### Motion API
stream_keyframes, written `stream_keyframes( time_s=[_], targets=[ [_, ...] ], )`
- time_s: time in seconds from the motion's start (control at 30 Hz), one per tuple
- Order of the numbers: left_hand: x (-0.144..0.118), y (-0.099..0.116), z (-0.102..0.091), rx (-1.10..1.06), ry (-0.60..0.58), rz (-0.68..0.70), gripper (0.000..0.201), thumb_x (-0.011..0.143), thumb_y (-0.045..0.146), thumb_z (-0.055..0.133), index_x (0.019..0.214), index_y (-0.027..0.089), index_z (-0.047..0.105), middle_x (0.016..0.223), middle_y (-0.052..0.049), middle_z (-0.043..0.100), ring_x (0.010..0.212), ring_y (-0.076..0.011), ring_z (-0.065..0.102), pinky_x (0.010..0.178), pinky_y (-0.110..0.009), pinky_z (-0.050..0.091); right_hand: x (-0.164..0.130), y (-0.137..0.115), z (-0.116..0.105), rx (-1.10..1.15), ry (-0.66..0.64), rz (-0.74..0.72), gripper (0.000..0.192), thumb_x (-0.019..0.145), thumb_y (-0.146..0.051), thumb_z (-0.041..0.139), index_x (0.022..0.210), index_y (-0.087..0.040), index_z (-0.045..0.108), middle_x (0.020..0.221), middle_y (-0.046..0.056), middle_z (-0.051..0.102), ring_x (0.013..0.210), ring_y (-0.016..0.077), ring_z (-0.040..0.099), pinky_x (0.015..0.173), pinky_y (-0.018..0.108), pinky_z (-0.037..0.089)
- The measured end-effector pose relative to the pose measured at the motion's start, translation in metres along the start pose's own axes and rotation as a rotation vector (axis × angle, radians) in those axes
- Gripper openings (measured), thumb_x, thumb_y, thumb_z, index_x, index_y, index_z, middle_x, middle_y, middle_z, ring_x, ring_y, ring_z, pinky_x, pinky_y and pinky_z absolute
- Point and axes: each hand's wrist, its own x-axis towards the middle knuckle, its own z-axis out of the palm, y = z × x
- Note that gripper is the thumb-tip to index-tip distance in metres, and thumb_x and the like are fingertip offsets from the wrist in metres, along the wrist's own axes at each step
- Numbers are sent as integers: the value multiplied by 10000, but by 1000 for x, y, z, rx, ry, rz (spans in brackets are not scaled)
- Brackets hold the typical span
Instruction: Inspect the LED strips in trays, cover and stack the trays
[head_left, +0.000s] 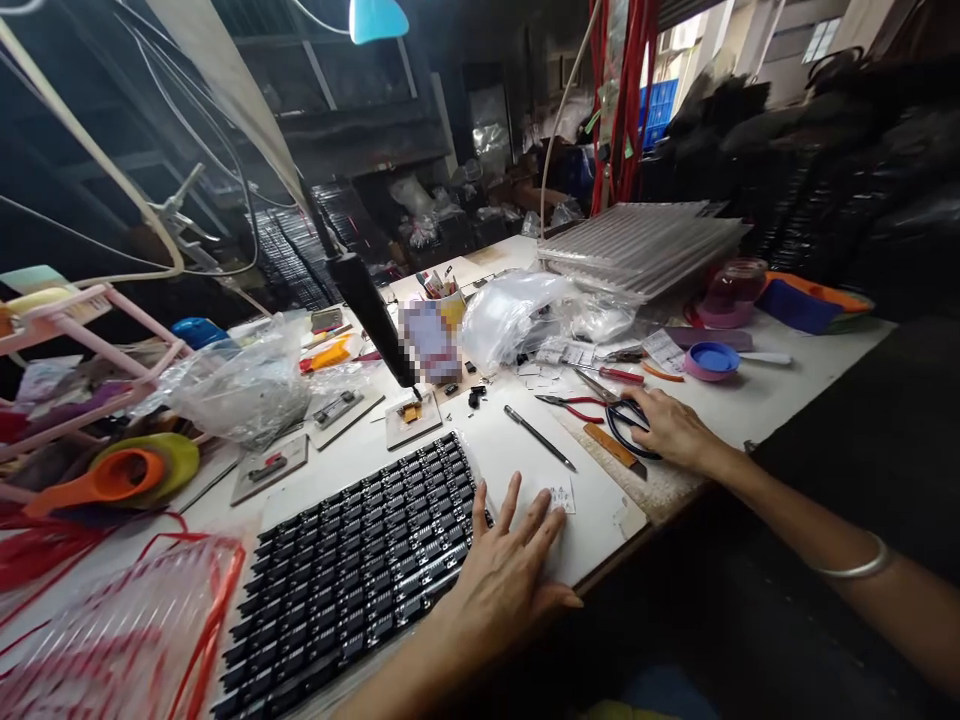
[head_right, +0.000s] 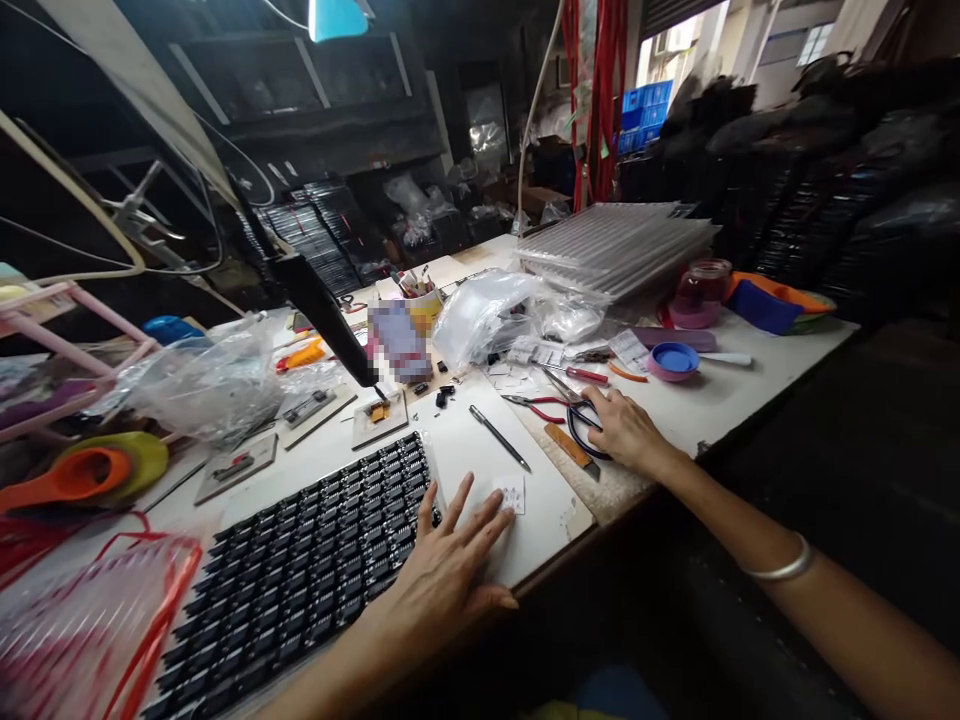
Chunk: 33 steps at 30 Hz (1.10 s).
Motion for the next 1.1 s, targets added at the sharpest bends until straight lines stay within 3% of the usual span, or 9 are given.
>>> stream_keyframes(
  time_s=[0.17,0.33,0.47,0.57,0.63,0.73,0.87,0.97,1.1],
  targets=[
    [5,3,-7,31,-6,4,762,817,689,400,1411,214,364,1443,-110,435,1415,-371,153,1065,-713,129,-5,8,-15,162,-33,92,474,695,-254,603,1157,-198,509,778,10,601,588,151,542,576,267,410],
    [16,7,-12,-11,-57,58,767,813,717,337,1385,211,404,1450,-94,428,1407,-376,178,1061,-706,164,-63,17,-37,726,45,179,594,684,-380,685,1218,-232,471,864,25,568,614,129,525,552,261,453],
    [32,15,-4,-24,-64,166,736,823,705,321,1379,231,410,1468,-96,401,1415,-346,181,1074,-674,178,-115,12,-55,1000,-250,405,672,696,-499,712,1260,-227,470,715,-8,531,449,90,416,376,225,339],
    [41,20,5,20,1,198,697,825,679,377,1369,246,431,1483,-114,373,1419,-351,168,1084,-655,164,-141,13,-62,1165,-473,550,623,728,-541,680,1242,-222,529,793,60,590,516,107,450,383,219,308],
    [44,21,8,32,24,194,692,815,677,404,1357,248,451,1441,-117,431,1410,-356,195,1089,-637,169,-155,19,-63,1275,-603,554,683,730,-612,642,1286,-236,514,868,101,614,541,117,461,401,237,312],
    [47,21,8,23,23,206,685,822,673,399,1349,241,464,1361,-107,520,1394,-344,250,1105,-611,155,-172,31,-63,1343,-673,529,823,682,-742,582,1333,-249,483,917,137,618,565,146,491,449,285,365],
    [54,22,6,23,40,204,683,831,673,381,1346,234,473,1400,-105,489,1393,-350,249,1107,-620,107,-187,44,-61,1303,-554,575,818,649,-769,584,1279,-248,546,945,162,608,653,184,539,503,309,399],
    [59,24,7,10,32,179,697,827,681,375,1346,227,475,1412,-110,476,1397,-367,229,1101,-634,90,-192,49,-58,1187,-502,588,788,652,-744,601,1251,-232,576,846,132,602,582,162,491,466,302,354],
    [63,28,11,14,45,171,707,835,678,359,1375,227,434,1417,-98,472,1398,-378,214,1097,-642,66,-188,48,-58,1164,-628,564,750,671,-697,636,1284,-278,530,841,61,565,596,128,466,501,263,359]
  ],
)
